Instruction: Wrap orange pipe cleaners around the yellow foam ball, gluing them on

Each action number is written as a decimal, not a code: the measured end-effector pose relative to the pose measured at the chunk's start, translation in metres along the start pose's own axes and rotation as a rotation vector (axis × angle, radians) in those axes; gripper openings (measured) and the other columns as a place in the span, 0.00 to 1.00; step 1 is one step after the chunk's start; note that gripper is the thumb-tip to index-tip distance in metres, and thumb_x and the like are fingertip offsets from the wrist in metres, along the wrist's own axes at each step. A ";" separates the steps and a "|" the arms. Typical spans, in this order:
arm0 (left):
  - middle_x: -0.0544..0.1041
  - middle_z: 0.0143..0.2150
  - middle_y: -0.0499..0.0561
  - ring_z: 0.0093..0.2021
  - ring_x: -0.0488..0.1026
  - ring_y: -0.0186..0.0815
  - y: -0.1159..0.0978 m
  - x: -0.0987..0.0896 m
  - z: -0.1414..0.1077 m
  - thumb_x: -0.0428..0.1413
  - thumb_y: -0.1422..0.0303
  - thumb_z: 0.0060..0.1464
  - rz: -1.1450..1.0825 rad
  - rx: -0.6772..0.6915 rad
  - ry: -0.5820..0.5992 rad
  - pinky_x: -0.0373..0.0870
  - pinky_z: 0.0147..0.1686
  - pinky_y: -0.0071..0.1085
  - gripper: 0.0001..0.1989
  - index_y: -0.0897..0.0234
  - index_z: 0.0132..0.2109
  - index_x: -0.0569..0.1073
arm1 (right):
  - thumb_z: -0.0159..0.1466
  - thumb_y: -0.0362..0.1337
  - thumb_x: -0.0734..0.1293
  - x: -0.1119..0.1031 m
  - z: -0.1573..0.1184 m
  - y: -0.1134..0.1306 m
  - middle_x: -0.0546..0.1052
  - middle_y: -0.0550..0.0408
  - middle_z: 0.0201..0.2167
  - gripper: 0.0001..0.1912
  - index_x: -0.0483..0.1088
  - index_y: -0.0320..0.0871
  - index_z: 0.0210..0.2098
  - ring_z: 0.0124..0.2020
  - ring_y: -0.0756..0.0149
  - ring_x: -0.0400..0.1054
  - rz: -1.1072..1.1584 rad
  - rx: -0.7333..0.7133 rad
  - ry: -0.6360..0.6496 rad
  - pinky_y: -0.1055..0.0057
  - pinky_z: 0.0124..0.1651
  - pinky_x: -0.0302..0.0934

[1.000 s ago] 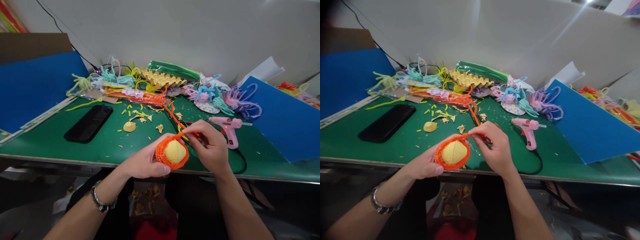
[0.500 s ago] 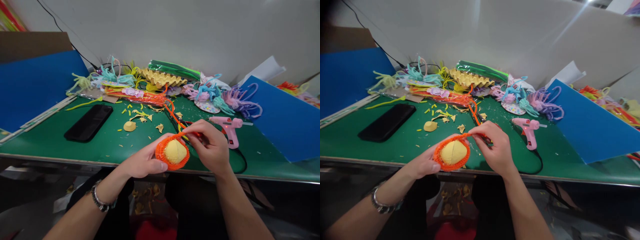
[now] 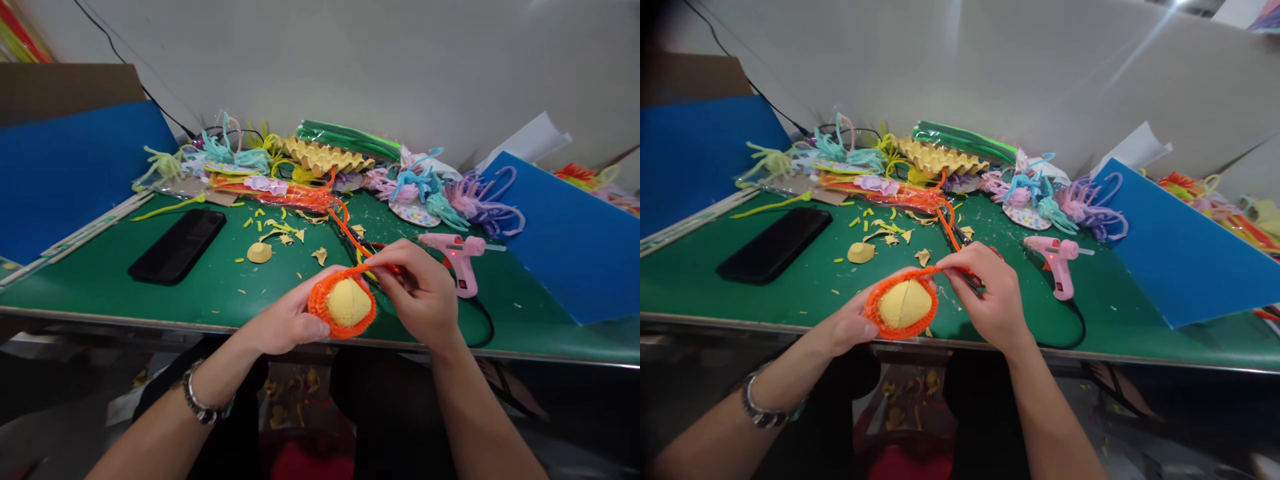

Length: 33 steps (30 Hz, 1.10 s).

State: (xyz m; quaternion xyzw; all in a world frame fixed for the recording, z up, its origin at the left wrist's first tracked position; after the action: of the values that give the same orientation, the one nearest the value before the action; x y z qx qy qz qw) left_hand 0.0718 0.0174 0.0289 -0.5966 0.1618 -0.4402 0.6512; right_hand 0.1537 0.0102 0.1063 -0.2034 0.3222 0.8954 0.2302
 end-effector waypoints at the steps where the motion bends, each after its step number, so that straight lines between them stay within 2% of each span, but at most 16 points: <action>1: 0.72 0.43 0.54 0.41 0.68 0.40 0.000 -0.001 0.000 0.59 0.53 0.41 0.005 0.001 -0.003 0.62 0.34 0.29 0.35 0.62 0.55 0.64 | 0.60 0.28 0.62 0.000 0.000 0.000 0.73 0.58 0.26 0.07 0.70 0.45 0.31 0.23 0.72 0.62 0.001 -0.002 0.002 0.73 0.23 0.53; 10: 0.72 0.43 0.52 0.38 0.67 0.37 0.003 -0.006 -0.001 0.60 0.53 0.41 0.044 0.014 -0.025 0.64 0.38 0.31 0.32 0.61 0.53 0.66 | 0.61 0.29 0.62 0.001 0.000 0.000 0.73 0.57 0.26 0.07 0.71 0.45 0.31 0.25 0.71 0.63 0.006 0.001 0.004 0.72 0.25 0.54; 17: 0.71 0.41 0.52 0.36 0.66 0.36 0.004 -0.008 -0.001 0.59 0.54 0.42 0.099 0.024 -0.004 0.64 0.35 0.30 0.32 0.60 0.54 0.65 | 0.60 0.28 0.62 0.001 0.000 -0.001 0.73 0.58 0.26 0.07 0.70 0.45 0.31 0.25 0.71 0.63 0.013 -0.001 0.003 0.72 0.24 0.53; 23: 0.71 0.41 0.52 0.36 0.65 0.35 0.006 -0.011 -0.001 0.60 0.56 0.41 0.032 -0.001 -0.041 0.62 0.36 0.30 0.34 0.62 0.56 0.64 | 0.60 0.27 0.62 0.001 -0.001 -0.002 0.73 0.58 0.26 0.07 0.70 0.44 0.31 0.25 0.72 0.62 0.010 0.005 0.006 0.73 0.24 0.53; 27: 0.71 0.43 0.50 0.33 0.66 0.32 0.005 -0.005 -0.001 0.60 0.56 0.42 0.002 -0.007 0.010 0.62 0.38 0.30 0.34 0.58 0.57 0.63 | 0.60 0.27 0.62 0.002 0.000 -0.003 0.73 0.58 0.27 0.07 0.69 0.44 0.32 0.27 0.72 0.64 0.000 0.014 0.018 0.74 0.26 0.55; 33: 0.70 0.48 0.52 0.43 0.67 0.39 0.001 -0.004 0.000 0.60 0.53 0.43 0.025 0.001 0.008 0.62 0.41 0.30 0.34 0.58 0.57 0.64 | 0.60 0.28 0.62 0.002 -0.001 -0.006 0.72 0.58 0.26 0.06 0.68 0.44 0.31 0.27 0.72 0.64 0.004 0.046 0.008 0.74 0.26 0.56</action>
State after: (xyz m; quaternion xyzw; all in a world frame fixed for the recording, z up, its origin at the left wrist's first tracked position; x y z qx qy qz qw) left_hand 0.0698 0.0198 0.0271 -0.5925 0.1717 -0.4346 0.6562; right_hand 0.1557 0.0144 0.1014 -0.2011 0.3440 0.8875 0.2314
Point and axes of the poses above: each hand's wrist, its own z-axis towards the middle knuckle, its own x-axis out of the palm, y = z × x, the point moved 10 cm from there along z, towards the middle knuckle
